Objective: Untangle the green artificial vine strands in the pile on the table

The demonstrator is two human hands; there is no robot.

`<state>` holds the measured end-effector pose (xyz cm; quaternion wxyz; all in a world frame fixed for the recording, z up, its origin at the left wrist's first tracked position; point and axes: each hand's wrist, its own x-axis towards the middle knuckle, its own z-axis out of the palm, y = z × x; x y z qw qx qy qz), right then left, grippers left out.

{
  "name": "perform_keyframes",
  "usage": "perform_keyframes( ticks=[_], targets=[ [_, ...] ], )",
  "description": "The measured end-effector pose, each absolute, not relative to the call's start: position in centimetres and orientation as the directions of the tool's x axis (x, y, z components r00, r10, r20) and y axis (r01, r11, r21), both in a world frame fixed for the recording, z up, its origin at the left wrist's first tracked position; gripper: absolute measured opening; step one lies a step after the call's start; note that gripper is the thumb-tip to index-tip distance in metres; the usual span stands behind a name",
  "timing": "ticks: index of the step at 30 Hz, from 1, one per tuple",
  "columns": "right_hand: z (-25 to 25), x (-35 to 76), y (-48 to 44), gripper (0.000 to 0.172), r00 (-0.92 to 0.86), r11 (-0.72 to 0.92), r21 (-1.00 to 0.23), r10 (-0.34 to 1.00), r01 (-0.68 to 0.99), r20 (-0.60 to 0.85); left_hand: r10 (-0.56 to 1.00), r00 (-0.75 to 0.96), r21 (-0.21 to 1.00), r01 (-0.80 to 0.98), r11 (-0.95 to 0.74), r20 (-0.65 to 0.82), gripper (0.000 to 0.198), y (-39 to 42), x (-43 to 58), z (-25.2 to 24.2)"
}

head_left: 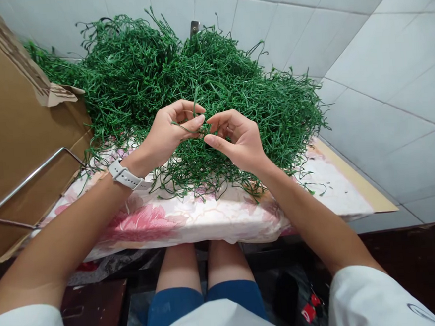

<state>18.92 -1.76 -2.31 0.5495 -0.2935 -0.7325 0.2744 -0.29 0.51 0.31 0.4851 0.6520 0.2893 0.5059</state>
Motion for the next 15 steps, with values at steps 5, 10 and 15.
perform_keyframes(
  ticks=[5,10,15],
  targets=[
    [-2.3,18.9,-2.0,0.027,-0.186,0.76,-0.608,0.648,0.232,0.739,0.843,0.386,0.927,-0.141,-0.348,0.375,0.034,0.2,0.0,-0.2],
    [-2.3,18.9,-1.9,0.012,-0.127,0.75,-0.636,0.659,0.179,0.741,0.866,0.39,0.949,-0.177,-0.262,0.312,0.025,0.3,-0.1,0.2],
    [-2.5,19.2,-1.0,0.022,-0.152,0.746,-0.661,0.664,0.074,0.732,0.886,0.404,0.964,-0.223,-0.147,0.228,0.027,0.0,-0.1,0.8]
  ],
)
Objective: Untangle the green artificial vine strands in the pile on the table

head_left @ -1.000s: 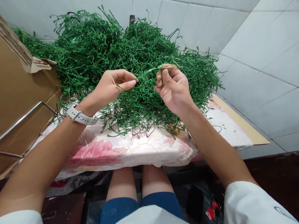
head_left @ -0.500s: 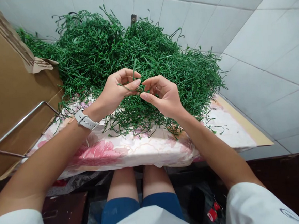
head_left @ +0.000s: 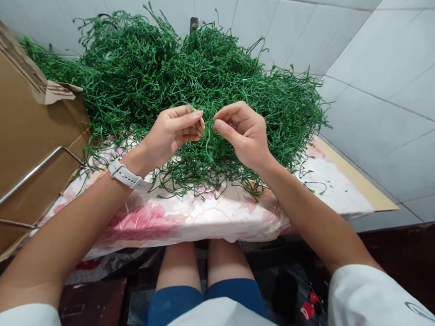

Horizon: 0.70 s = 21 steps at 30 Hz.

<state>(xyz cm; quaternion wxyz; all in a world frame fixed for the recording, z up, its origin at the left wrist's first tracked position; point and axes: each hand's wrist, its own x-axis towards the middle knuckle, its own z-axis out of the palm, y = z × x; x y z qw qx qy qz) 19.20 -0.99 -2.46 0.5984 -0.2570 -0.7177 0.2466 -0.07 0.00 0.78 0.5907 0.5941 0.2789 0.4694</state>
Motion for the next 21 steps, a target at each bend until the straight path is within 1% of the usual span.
perform_keyframes(
  ticks=[4,6,9,12,14,16,18,21],
  targets=[
    [-2.8,19.31,-0.8,0.036,-0.284,0.751,-0.658,0.644,0.059,0.71,0.891,0.384,0.963,-0.209,-0.172,0.243,0.032,-0.24,0.08,0.7],
    [-2.91,19.25,-0.95,0.041,-0.311,0.745,-0.666,0.643,0.043,0.7,0.886,0.385,0.961,-0.197,-0.195,0.259,0.036,-0.26,0.16,0.53],
    [-2.91,19.12,-1.13,0.037,-0.285,0.733,-0.68,0.658,0.029,0.697,0.877,0.383,0.954,-0.195,-0.229,0.289,0.04,-0.19,0.29,0.23],
    [-2.77,19.02,-1.06,0.028,-0.246,0.747,-0.662,0.653,0.055,0.716,0.871,0.393,0.952,-0.202,-0.231,0.295,0.038,-0.14,0.35,0.08],
    [-2.67,18.99,-0.92,0.029,-0.233,0.746,-0.664,0.656,0.054,0.718,0.87,0.402,0.953,-0.213,-0.216,0.287,0.036,-0.2,0.36,0.11],
    [-2.58,19.01,-0.78,0.033,-0.228,0.73,-0.683,0.667,0.012,0.709,0.87,0.407,0.952,-0.236,-0.194,0.278,0.033,-0.31,0.37,0.21],
    [-2.47,19.09,-0.7,0.037,-0.223,0.698,-0.713,0.686,-0.069,0.692,0.872,0.414,0.951,-0.263,-0.161,0.262,0.031,-0.42,0.4,0.32],
    [-2.21,19.32,-0.77,0.041,-0.229,0.598,-0.778,0.744,-0.192,0.628,0.876,0.426,0.945,-0.313,-0.09,0.225,0.026,-0.58,0.49,0.51]
  ],
)
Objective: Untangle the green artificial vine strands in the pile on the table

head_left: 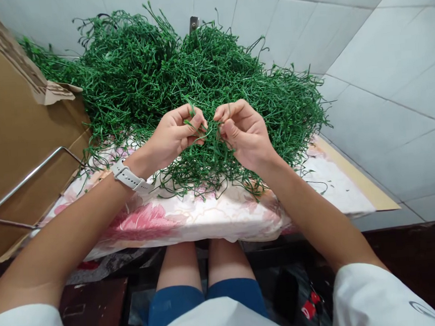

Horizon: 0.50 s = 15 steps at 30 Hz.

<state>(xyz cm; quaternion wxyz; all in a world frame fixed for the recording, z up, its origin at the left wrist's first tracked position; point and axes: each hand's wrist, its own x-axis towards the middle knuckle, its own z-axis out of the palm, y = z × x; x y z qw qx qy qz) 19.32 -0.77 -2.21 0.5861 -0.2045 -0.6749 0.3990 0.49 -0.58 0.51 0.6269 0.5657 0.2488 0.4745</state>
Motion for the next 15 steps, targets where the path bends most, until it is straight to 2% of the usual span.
perform_keyframes(
  ticks=[3,8,12,15],
  targets=[
    [-1.8,19.4,-1.1,0.047,-0.26,0.465,-0.833,0.8,-0.301,0.54,0.885,0.423,0.929,-0.369,-0.028,0.195,0.022,-0.9,0.6,0.9],
    [-1.3,19.0,-1.7,0.05,-0.341,0.31,-0.831,0.803,-0.462,0.489,0.897,0.411,0.896,-0.441,0.041,0.161,0.027,-1.5,0.7,1.5],
    [-1.4,18.7,-1.9,0.052,-0.44,0.244,-0.866,0.782,-0.436,0.442,0.867,0.484,0.904,-0.414,0.109,0.117,0.031,-1.5,0.7,1.1],
    [-1.5,19.0,-1.8,0.048,-0.515,0.233,-0.908,0.762,-0.349,0.393,0.85,0.522,0.919,-0.364,0.149,0.069,0.035,-1.0,0.3,0.9]
  ],
)
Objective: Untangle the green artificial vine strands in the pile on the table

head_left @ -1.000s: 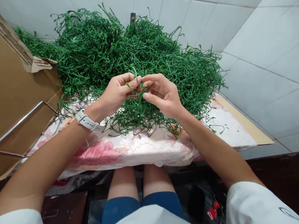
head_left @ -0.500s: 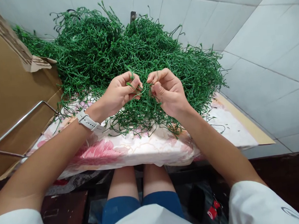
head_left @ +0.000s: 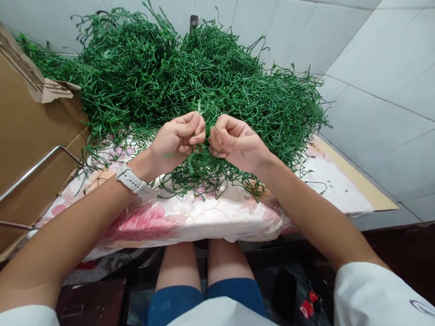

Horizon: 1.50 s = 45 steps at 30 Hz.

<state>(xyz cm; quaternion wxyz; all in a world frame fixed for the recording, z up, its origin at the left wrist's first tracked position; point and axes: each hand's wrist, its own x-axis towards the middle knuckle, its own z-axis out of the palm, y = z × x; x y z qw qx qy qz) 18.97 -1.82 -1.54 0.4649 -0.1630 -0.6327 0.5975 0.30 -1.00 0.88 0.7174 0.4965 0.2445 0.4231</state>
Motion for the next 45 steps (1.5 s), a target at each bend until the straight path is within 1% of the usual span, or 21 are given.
perform_keyframes(
  ticks=[3,6,9,11,14,16,18,21,24,26,30,32,34,37,41,43,44,45],
  targets=[
    [-1.2,19.6,-1.7,0.046,-0.48,0.292,-0.915,0.783,-0.277,0.395,0.881,0.466,0.922,-0.37,0.113,0.079,0.035,-0.6,-0.4,1.4],
    [-0.8,20.2,-1.5,0.042,-0.317,0.386,-0.892,0.837,-0.234,0.445,0.919,0.378,0.921,-0.386,0.045,0.114,0.033,-0.4,-0.7,2.0],
    [-1.0,20.7,-0.7,0.031,-0.14,0.486,-0.868,0.857,-0.1,0.496,0.936,0.325,0.921,-0.39,0.005,0.132,0.033,-0.3,-0.6,2.1],
    [-1.6,21.0,-0.1,0.031,-0.065,0.578,-0.815,0.815,0.037,0.576,0.939,0.312,0.918,-0.396,-0.012,0.147,0.033,-0.1,-0.5,1.9],
    [-2.3,21.2,0.4,0.036,-0.042,0.682,-0.69,0.718,0.242,0.695,0.928,0.319,0.916,-0.399,-0.052,0.191,0.033,0.1,-0.4,1.4],
    [-2.5,21.0,0.3,0.037,-0.051,0.708,-0.629,0.676,0.321,0.735,0.92,0.33,0.916,-0.395,-0.069,0.211,0.033,0.1,-0.3,1.2],
    [-2.4,20.7,-0.2,0.035,-0.053,0.726,-0.596,0.649,0.344,0.759,0.917,0.34,0.92,-0.386,-0.066,0.208,0.034,0.0,-0.2,1.1],
    [-2.2,20.0,-1.0,0.032,-0.099,0.755,-0.576,0.63,0.314,0.771,0.915,0.354,0.932,-0.359,-0.057,0.192,0.034,-0.3,0.1,1.0],
    [-2.2,19.5,-1.5,0.032,-0.239,0.765,-0.59,0.643,0.26,0.728,0.912,0.364,0.941,-0.334,-0.063,0.19,0.035,-0.4,0.3,0.8],
    [-2.3,19.4,-1.4,0.035,-0.305,0.746,-0.627,0.664,0.223,0.682,0.908,0.369,0.94,-0.334,-0.071,0.2,0.035,-0.4,0.4,0.7],
    [-2.4,19.3,-1.2,0.042,-0.353,0.657,-0.746,0.728,0.113,0.588,0.893,0.398,0.939,-0.337,-0.07,0.21,0.036,-0.2,0.3,0.5],
    [-2.2,19.4,-1.2,0.043,-0.413,0.625,-0.779,0.725,0.058,0.551,0.879,0.435,0.943,-0.33,-0.048,0.197,0.035,-0.2,0.3,0.5],
    [-2.0,19.5,-1.3,0.04,-0.504,0.622,-0.783,0.678,0.007,0.535,0.855,0.488,0.95,-0.313,-0.016,0.175,0.037,-0.4,0.3,0.5],
    [-1.7,19.7,-1.4,0.035,-0.641,0.644,-0.762,0.561,-0.06,0.524,0.809,0.568,0.959,-0.284,0.018,0.153,0.041,-0.8,0.2,0.4],
    [-0.9,20.5,-1.7,0.033,-0.772,0.709,-0.704,0.419,-0.051,0.478,0.752,0.648,0.962,-0.263,0.074,0.119,0.043,-0.8,-0.4,0.4],
    [-0.5,20.7,-1.9,0.031,-0.829,0.715,-0.694,0.336,-0.084,0.447,0.749,0.654,0.956,-0.276,0.101,0.109,0.041,-0.6,-0.7,0.6],
    [-0.3,20.8,-2.0,0.03,-0.831,0.701,-0.705,0.326,-0.107,0.45,0.758,0.641,0.951,-0.293,0.102,0.116,0.04,-0.4,-0.8,0.8],
    [-0.2,20.8,-2.1,0.029,-0.81,0.681,-0.723,0.355,-0.118,0.467,0.773,0.62,0.945,-0.314,0.093,0.13,0.04,-0.3,-0.9,1.0]
  ],
)
